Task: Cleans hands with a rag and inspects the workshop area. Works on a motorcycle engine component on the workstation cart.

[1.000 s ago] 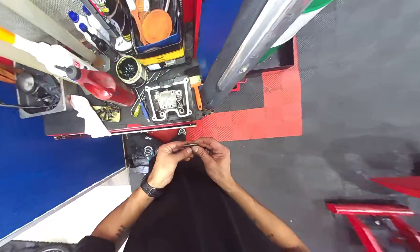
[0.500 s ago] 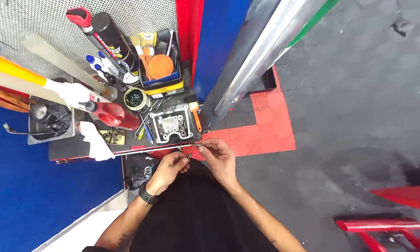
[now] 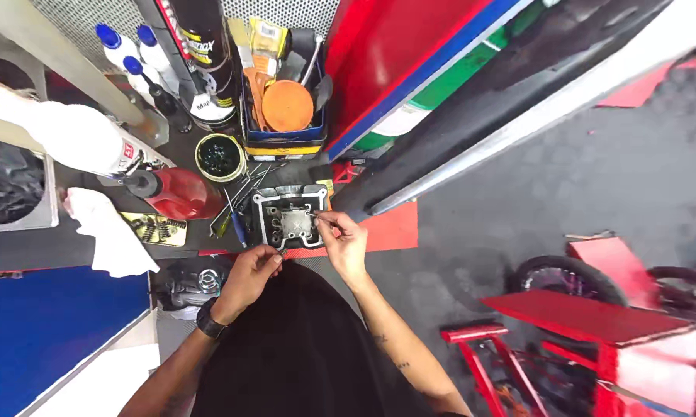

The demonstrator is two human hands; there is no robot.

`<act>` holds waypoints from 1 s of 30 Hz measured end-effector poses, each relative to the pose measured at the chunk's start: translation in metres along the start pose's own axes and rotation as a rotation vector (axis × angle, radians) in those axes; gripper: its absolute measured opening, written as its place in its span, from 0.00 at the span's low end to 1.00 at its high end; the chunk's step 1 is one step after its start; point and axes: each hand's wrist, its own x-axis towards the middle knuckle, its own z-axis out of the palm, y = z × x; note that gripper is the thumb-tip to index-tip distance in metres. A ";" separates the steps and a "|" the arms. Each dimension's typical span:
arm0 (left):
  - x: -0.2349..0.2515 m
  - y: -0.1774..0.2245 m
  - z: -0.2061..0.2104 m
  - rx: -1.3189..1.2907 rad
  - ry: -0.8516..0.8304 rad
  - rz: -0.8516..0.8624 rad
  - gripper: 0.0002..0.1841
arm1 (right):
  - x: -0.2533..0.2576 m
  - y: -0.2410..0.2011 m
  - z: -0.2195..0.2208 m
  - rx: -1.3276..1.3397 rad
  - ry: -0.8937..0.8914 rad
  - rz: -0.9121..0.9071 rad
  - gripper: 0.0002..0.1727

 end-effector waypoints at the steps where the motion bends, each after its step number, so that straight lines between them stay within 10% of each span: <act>1: 0.004 -0.002 -0.005 0.021 0.000 0.012 0.09 | 0.002 0.000 0.002 -0.045 -0.010 -0.011 0.08; 30: 0.030 -0.039 -0.064 0.019 -0.029 0.104 0.14 | 0.012 -0.034 0.012 -0.658 -0.141 -0.094 0.09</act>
